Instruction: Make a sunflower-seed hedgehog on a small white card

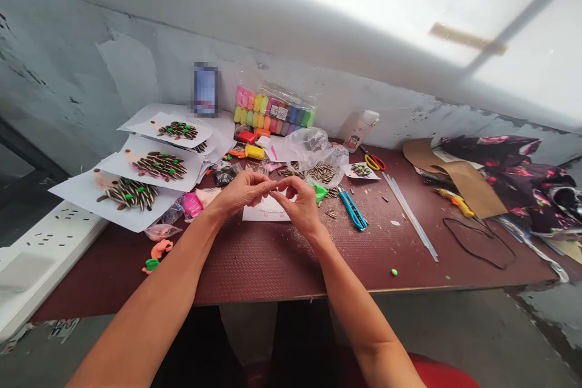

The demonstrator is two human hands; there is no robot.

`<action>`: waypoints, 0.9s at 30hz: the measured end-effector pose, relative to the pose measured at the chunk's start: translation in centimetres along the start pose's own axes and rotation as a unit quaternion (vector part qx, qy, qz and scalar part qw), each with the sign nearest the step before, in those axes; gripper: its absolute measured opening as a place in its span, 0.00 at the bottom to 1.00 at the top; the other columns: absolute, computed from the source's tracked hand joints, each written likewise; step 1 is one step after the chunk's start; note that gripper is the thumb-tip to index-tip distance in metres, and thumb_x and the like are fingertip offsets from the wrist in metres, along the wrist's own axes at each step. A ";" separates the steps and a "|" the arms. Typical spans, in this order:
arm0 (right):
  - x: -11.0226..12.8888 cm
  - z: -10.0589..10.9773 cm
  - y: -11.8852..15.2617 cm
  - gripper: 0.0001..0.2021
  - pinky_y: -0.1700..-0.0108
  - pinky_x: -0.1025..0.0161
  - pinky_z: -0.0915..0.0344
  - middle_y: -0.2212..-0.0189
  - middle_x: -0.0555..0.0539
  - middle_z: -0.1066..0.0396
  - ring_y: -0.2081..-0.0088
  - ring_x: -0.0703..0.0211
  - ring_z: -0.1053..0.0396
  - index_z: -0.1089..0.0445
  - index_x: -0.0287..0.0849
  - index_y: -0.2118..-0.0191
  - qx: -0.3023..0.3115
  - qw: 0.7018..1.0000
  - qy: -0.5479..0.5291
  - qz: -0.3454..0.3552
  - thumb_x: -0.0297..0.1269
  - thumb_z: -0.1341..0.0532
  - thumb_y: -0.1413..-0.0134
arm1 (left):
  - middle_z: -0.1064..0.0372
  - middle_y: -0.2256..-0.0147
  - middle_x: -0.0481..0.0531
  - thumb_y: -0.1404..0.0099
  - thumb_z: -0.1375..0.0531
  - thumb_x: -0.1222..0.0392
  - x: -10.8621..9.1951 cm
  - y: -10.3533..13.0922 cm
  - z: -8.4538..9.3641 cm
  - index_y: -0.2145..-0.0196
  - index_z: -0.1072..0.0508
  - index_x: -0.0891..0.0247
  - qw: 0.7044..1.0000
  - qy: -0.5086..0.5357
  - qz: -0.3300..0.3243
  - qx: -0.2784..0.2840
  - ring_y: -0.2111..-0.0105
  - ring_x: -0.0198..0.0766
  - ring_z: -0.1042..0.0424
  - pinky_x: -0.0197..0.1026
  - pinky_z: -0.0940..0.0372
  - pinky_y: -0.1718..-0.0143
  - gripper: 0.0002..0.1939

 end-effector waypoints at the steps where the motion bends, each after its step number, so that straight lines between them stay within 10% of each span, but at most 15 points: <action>1: 0.0 0.0 0.0 0.08 0.66 0.66 0.39 0.69 0.51 0.28 0.71 0.64 0.38 0.28 0.44 0.66 0.001 1.000 -0.001 -0.008 0.42 0.32 0.44 | 0.41 0.83 0.43 0.46 0.32 0.30 0.0 0.0 0.0 0.74 0.27 0.64 1.000 -0.008 -0.001 0.003 0.84 0.27 0.44 0.33 0.50 0.82 0.30; 8: 0.0 0.4 -0.2 0.08 0.66 0.65 0.38 0.69 0.50 0.27 0.72 0.64 0.39 0.25 0.43 0.68 -0.011 0.999 -0.035 -0.002 0.43 0.33 0.44 | 0.38 0.84 0.46 0.40 0.38 0.31 -0.1 0.1 0.0 0.75 0.27 0.64 0.999 -0.040 -0.007 0.014 0.84 0.29 0.40 0.33 0.46 0.82 0.30; 19: -3.7 3.5 1.4 0.06 0.69 0.66 0.41 0.75 0.52 0.29 0.73 0.62 0.37 0.24 0.44 0.69 0.005 0.993 0.047 -0.104 0.37 0.38 0.48 | 0.22 0.71 0.53 0.39 0.40 0.49 1.3 -0.6 2.8 0.70 0.21 0.63 0.945 -0.230 -0.040 -0.227 0.73 0.39 0.27 0.38 0.35 0.70 0.15; 27: -4.1 3.4 2.3 0.06 0.65 0.65 0.41 0.75 0.53 0.29 0.72 0.62 0.36 0.23 0.43 0.67 0.060 0.986 0.116 -0.107 0.32 0.39 0.48 | 0.23 0.45 0.55 0.46 0.35 0.58 1.1 -0.5 1.0 0.50 0.20 0.59 0.937 -0.328 -0.120 -0.021 0.41 0.52 0.31 0.53 0.41 0.35 0.24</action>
Point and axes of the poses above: each hand's wrist, its own y-axis away from the middle knuckle, its own z-axis out of the back of the hand, x = y × z, the point moved 2 cm from there along -y, towards the middle knuckle
